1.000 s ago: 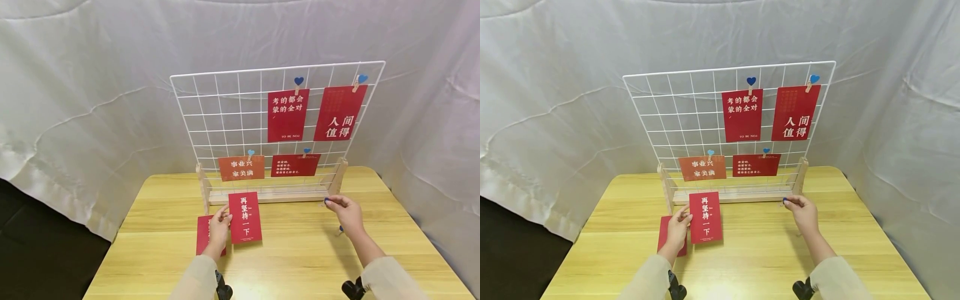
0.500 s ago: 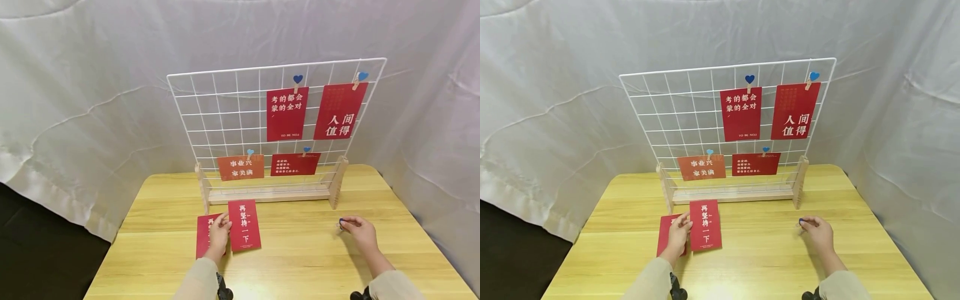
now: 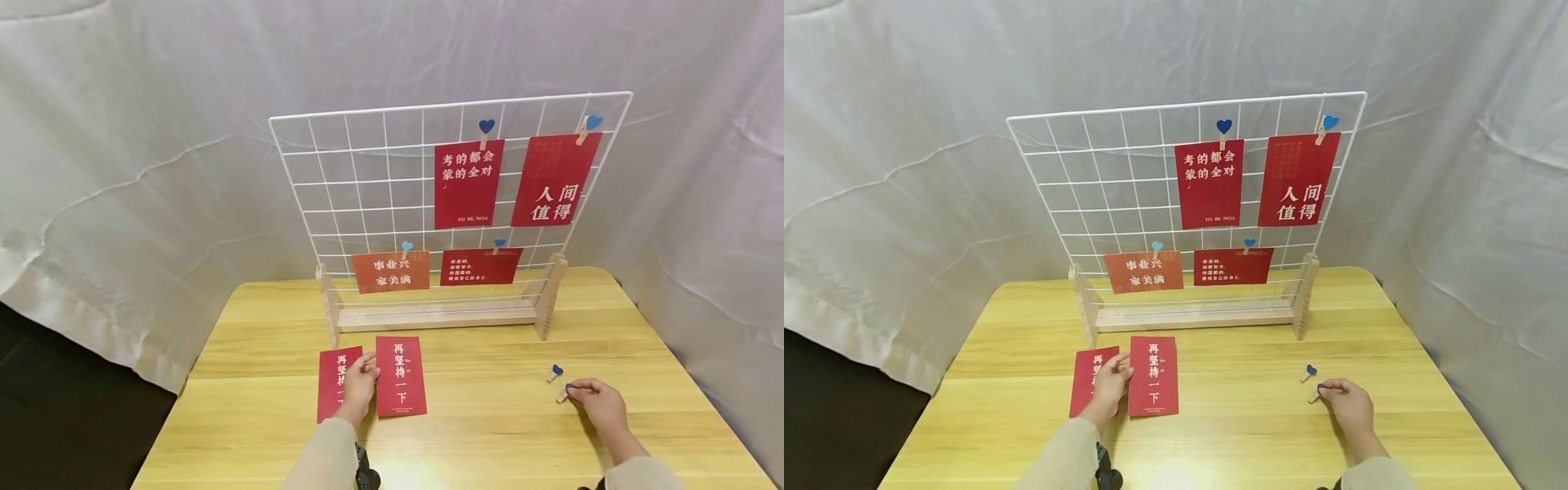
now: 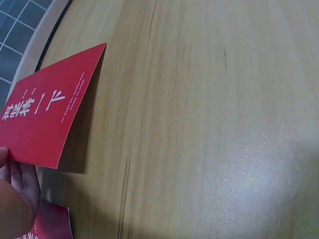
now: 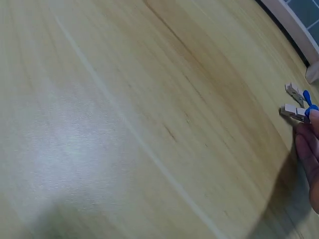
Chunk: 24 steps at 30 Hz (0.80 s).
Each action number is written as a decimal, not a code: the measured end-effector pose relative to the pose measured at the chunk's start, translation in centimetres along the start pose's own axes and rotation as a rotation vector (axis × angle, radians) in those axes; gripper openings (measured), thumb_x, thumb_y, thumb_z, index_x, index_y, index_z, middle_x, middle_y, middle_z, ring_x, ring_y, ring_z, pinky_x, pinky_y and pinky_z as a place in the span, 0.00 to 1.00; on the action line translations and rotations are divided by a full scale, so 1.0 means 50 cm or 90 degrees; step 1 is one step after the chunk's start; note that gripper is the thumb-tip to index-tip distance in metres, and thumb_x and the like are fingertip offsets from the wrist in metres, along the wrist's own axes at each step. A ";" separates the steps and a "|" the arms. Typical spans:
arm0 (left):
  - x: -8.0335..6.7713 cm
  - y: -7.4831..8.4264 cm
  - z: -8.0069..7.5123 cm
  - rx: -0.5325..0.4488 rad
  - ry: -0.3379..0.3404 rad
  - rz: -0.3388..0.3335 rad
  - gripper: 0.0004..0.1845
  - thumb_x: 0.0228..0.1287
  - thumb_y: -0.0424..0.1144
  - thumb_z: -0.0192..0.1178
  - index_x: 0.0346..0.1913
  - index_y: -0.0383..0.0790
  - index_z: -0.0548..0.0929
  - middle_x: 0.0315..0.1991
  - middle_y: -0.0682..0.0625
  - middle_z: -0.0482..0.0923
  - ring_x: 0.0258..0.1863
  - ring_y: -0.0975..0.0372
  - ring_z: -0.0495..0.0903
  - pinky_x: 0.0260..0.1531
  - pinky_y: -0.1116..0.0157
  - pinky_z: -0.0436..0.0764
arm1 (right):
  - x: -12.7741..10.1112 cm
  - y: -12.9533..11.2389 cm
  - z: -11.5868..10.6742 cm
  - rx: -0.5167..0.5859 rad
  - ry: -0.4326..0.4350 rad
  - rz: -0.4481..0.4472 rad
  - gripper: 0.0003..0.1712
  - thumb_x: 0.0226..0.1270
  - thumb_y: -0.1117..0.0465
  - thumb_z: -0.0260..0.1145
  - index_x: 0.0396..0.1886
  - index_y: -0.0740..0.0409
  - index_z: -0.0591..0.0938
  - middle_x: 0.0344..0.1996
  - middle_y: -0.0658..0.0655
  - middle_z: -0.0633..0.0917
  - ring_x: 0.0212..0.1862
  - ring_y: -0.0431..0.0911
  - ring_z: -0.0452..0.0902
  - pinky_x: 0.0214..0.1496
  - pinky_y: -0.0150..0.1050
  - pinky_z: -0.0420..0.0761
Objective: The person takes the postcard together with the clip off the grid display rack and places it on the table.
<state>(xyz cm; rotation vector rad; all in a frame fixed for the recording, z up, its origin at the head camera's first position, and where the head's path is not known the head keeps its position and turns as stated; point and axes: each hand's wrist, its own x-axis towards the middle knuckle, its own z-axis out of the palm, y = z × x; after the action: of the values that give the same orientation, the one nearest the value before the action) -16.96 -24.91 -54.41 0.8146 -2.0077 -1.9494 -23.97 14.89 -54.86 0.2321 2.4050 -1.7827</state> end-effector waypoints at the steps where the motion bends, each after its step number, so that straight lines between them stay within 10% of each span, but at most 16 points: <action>1: -0.001 0.000 0.000 0.006 -0.001 0.001 0.19 0.51 0.20 0.53 0.49 0.30 0.74 0.33 0.42 0.73 0.33 0.57 0.72 0.34 0.65 0.76 | 0.000 0.000 -0.002 0.000 -0.006 0.003 0.14 0.54 0.69 0.60 0.38 0.77 0.74 0.23 0.46 0.80 0.27 0.32 0.75 0.33 0.28 0.77; 24: -0.012 -0.005 0.001 0.200 -0.036 0.018 0.13 0.54 0.24 0.52 0.45 0.26 0.74 0.38 0.37 0.75 0.37 0.51 0.75 0.36 0.59 0.76 | 0.023 -0.022 -0.020 -0.120 -0.030 0.008 0.13 0.52 0.70 0.59 0.35 0.80 0.74 0.23 0.54 0.80 0.23 0.32 0.73 0.27 0.28 0.76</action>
<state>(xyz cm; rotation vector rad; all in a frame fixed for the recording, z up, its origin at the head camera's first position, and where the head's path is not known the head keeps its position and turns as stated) -16.44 -24.54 -54.55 0.7970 -2.3837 -1.6825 -25.32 15.56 -53.75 0.1814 2.5111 -1.5249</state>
